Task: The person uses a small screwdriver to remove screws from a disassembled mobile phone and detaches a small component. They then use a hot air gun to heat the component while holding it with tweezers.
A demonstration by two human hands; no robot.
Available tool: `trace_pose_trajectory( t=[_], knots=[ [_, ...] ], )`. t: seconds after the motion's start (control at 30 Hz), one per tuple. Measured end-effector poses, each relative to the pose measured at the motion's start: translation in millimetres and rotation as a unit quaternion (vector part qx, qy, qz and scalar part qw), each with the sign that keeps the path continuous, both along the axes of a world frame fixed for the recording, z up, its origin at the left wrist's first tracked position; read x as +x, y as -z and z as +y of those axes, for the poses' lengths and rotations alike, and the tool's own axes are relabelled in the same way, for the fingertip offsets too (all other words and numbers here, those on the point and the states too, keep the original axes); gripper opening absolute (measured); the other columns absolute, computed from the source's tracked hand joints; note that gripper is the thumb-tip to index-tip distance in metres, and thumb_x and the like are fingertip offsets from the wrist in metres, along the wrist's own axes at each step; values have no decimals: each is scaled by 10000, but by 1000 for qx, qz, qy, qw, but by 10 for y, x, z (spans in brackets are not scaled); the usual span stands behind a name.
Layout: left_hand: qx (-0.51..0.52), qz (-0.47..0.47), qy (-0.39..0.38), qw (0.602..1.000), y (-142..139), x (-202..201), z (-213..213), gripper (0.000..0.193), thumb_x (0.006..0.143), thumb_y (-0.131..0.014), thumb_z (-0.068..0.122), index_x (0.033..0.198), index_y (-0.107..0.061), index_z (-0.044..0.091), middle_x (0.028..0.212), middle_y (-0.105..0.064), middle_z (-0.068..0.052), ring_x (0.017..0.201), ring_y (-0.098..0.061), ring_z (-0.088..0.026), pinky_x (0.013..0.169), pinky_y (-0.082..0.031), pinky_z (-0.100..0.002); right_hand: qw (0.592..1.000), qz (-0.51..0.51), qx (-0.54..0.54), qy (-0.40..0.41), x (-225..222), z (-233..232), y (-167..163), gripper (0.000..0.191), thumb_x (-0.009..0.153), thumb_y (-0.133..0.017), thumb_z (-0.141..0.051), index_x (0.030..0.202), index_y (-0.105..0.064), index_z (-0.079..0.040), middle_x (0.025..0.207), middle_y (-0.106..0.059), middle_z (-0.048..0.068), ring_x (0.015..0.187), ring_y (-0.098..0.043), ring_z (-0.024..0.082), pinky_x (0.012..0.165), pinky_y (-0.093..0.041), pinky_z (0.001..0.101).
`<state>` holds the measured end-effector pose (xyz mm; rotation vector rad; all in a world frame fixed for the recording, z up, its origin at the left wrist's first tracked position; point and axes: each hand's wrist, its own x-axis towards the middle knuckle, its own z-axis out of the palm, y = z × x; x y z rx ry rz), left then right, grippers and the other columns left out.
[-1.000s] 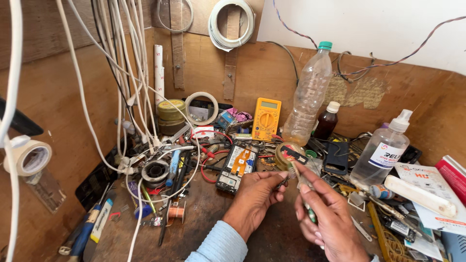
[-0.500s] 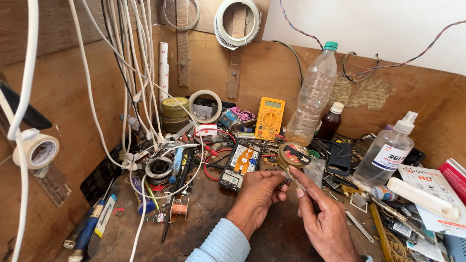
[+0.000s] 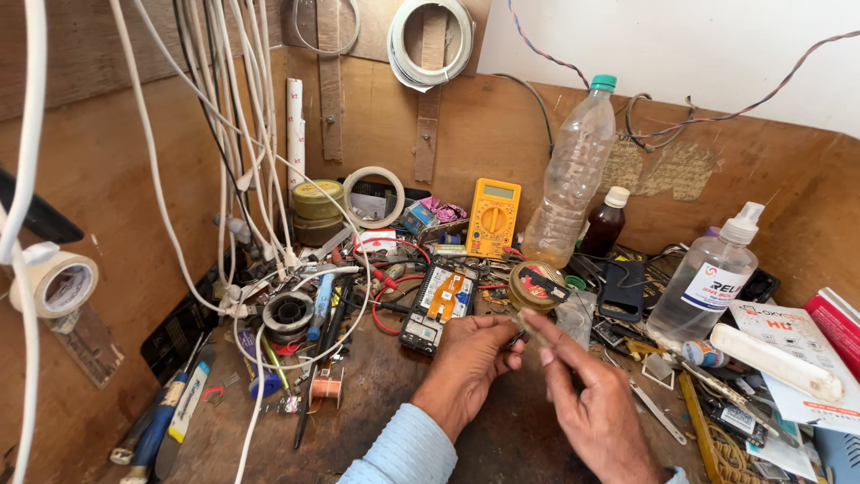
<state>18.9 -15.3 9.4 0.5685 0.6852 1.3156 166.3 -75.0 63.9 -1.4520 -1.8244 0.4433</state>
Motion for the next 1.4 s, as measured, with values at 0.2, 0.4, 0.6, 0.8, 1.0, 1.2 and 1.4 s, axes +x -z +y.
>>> trace_pose_trajectory(
  t=[0.2,0.4,0.6,0.8,1.0,1.2,1.4],
  knots=[
    [16,4,5,1000,-69,-9,-10,150,923,-705,54,1020,-731,-58,768,-696,-43,604,-617,-101,517,-521,-215,998,14,54,-38,-4,34,8,481,957,-591,-154,1415,-630,-296,542,-585,34,487,-538,88,480,-490,285],
    [50,26,-6,998,-110,-27,-59,172,932,-725,112,1022,-774,-27,776,-689,-21,617,-599,-71,491,-475,-204,995,69,78,6,-2,94,-78,473,992,-572,-170,1455,-610,-261,636,-610,32,558,-528,84,517,-476,280],
    [33,32,-47,998,-71,-60,29,188,936,-737,115,1070,-760,-16,807,-707,-50,619,-598,-100,493,-456,-206,989,59,124,-55,-78,316,-123,409,1019,-593,-183,1427,-616,-192,877,-741,31,702,-626,47,627,-521,253],
    [55,-19,-53,997,-8,-103,129,209,945,-672,51,1133,-706,-33,989,-732,-69,797,-700,-149,694,-601,-262,979,133,122,-94,-138,315,21,414,1039,-569,-188,1452,-589,-155,1045,-747,30,683,-578,60,630,-527,265],
    [87,-5,-30,996,-10,-130,135,241,967,-665,57,1172,-712,-61,1024,-734,-93,840,-689,-161,751,-601,-278,985,88,116,-88,-107,203,18,423,1046,-567,-185,1468,-564,-152,979,-748,38,624,-593,80,596,-514,271],
    [98,-26,-29,994,-36,-139,134,253,996,-662,100,1159,-690,-92,1073,-747,-113,920,-717,-167,862,-603,-288,988,76,119,-59,-142,208,4,425,1037,-577,-194,1460,-574,-148,764,-668,34,597,-585,96,571,-494,286],
    [177,183,-125,959,-90,-24,82,231,945,-639,11,1134,-712,-101,996,-776,-122,873,-773,-178,776,-619,-267,990,56,126,-36,-121,203,12,432,1028,-574,-202,1460,-581,-180,712,-644,66,579,-571,111,554,-481,299]
  ],
)
